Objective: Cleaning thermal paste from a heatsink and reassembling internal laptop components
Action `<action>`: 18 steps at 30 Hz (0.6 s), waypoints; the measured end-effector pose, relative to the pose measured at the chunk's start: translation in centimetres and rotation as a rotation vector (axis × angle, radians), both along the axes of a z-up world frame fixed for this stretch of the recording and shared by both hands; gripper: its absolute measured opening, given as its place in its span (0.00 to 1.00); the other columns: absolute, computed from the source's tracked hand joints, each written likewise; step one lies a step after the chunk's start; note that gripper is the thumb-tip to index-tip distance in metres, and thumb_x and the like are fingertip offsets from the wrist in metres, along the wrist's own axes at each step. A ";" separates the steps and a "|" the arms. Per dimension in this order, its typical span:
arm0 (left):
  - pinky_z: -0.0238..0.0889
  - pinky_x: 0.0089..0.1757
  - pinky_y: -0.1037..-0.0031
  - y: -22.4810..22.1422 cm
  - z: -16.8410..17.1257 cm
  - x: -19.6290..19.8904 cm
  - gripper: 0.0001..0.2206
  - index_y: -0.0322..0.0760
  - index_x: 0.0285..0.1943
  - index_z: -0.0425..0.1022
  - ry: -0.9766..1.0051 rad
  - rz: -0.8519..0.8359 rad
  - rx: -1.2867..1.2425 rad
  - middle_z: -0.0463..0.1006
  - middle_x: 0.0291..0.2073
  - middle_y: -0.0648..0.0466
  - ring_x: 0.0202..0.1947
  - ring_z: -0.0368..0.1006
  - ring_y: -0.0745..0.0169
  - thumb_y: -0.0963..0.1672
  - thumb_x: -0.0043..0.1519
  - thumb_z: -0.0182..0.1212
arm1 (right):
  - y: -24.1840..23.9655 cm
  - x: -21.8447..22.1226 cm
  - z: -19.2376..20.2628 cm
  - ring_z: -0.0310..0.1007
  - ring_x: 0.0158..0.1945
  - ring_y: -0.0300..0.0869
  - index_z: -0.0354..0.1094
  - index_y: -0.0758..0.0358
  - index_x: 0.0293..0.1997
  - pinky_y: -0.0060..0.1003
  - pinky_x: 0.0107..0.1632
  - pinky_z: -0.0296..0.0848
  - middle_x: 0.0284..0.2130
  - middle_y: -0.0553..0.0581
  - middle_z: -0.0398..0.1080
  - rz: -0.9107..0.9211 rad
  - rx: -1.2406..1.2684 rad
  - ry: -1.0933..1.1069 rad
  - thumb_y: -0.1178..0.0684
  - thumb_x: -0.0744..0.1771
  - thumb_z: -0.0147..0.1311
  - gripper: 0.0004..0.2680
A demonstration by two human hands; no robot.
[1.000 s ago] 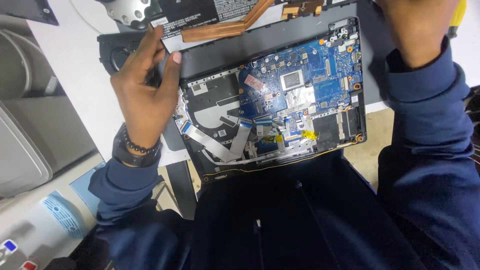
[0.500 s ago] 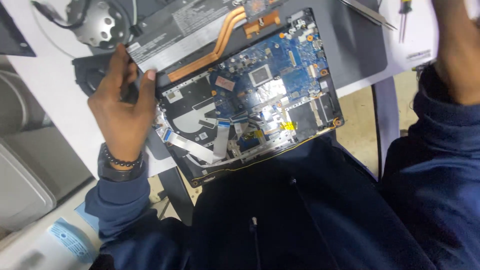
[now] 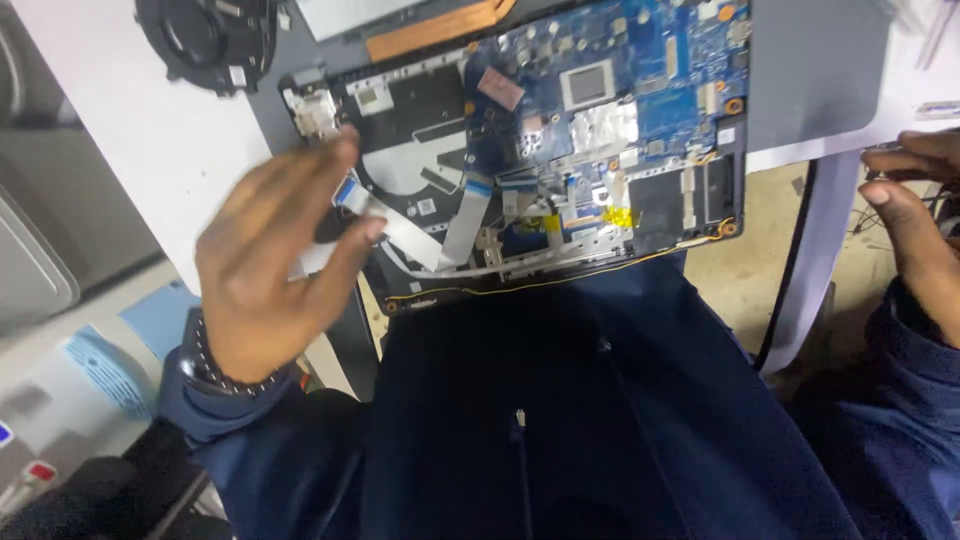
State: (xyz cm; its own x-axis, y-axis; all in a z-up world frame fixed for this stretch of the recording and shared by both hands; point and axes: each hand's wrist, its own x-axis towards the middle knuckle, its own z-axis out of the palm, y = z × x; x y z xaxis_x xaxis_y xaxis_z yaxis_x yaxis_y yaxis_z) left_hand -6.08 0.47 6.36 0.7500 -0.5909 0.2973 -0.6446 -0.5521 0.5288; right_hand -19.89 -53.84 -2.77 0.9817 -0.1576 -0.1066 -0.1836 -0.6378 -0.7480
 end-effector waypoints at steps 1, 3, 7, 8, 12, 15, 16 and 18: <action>0.79 0.55 0.49 0.2 -0.2 -0.9 0.18 0.15 0.63 0.70 0.012 0.009 0.002 0.79 0.57 0.29 0.56 0.81 0.33 0.39 0.70 0.68 | 1.1 1.1 0.5 0.68 0.66 0.53 0.59 0.78 0.73 0.46 0.77 0.63 0.59 0.70 0.68 0.009 0.002 0.012 0.60 0.79 0.56 0.14; 0.78 0.59 0.54 0.2 -0.7 -2.5 0.21 0.18 0.64 0.68 0.043 -0.035 -0.062 0.77 0.59 0.31 0.59 0.79 0.35 0.39 0.67 0.70 | 3.0 2.8 1.9 0.68 0.67 0.59 0.65 0.83 0.70 0.49 0.73 0.66 0.64 0.78 0.69 0.186 -0.089 0.027 0.66 0.76 0.62 0.14; 0.78 0.57 0.53 0.5 -2.5 -6.1 0.19 0.18 0.59 0.71 0.014 -0.003 -0.180 0.80 0.51 0.30 0.53 0.80 0.34 0.38 0.63 0.73 | 8.4 7.8 6.2 0.75 0.57 0.71 0.73 0.94 0.62 0.58 0.62 0.74 0.56 0.86 0.76 0.561 -0.293 -0.275 0.66 0.75 0.72 0.14; 0.78 0.52 0.52 0.4 -2.9 -6.8 0.16 0.16 0.52 0.72 -0.011 0.161 -0.253 0.80 0.45 0.29 0.47 0.81 0.32 0.41 0.63 0.68 | 8.7 8.3 6.2 0.77 0.56 0.69 0.74 0.90 0.59 0.57 0.63 0.74 0.54 0.81 0.78 0.561 -0.314 -0.294 0.66 0.75 0.69 0.10; 0.80 0.43 0.62 7.3 -5.9 -9.3 0.30 0.34 0.80 0.54 0.100 0.213 -0.213 0.77 0.55 0.27 0.55 0.79 0.40 0.29 0.70 0.57 | 9.4 9.5 6.5 0.78 0.53 0.64 0.76 0.84 0.54 0.53 0.59 0.74 0.50 0.73 0.80 0.554 -0.339 -0.277 0.65 0.77 0.65 0.06; 0.77 0.41 0.55 5.6 -8.0 -10.1 0.18 0.33 0.70 0.69 0.032 0.550 -0.480 0.78 0.42 0.27 0.41 0.81 0.32 0.40 0.71 0.62 | 9.9 9.9 6.6 0.79 0.52 0.64 0.78 0.82 0.52 0.53 0.58 0.76 0.48 0.71 0.80 0.606 -0.325 -0.267 0.62 0.76 0.64 0.07; 0.77 0.41 0.55 5.5 -8.2 -9.8 0.18 0.33 0.70 0.69 0.034 0.550 -0.480 0.78 0.42 0.27 0.41 0.81 0.32 0.40 0.71 0.62 | 10.1 10.0 6.6 0.79 0.52 0.64 0.78 0.82 0.52 0.53 0.58 0.76 0.48 0.71 0.80 0.606 -0.325 -0.265 0.62 0.76 0.64 0.07; 0.74 0.39 0.64 5.2 -8.3 -9.3 0.19 0.33 0.71 0.67 0.093 0.466 -0.496 0.78 0.41 0.29 0.42 0.81 0.37 0.36 0.71 0.61 | 10.6 10.3 6.8 0.78 0.50 0.63 0.78 0.83 0.50 0.52 0.58 0.77 0.46 0.74 0.80 0.609 -0.315 -0.286 0.67 0.76 0.66 0.04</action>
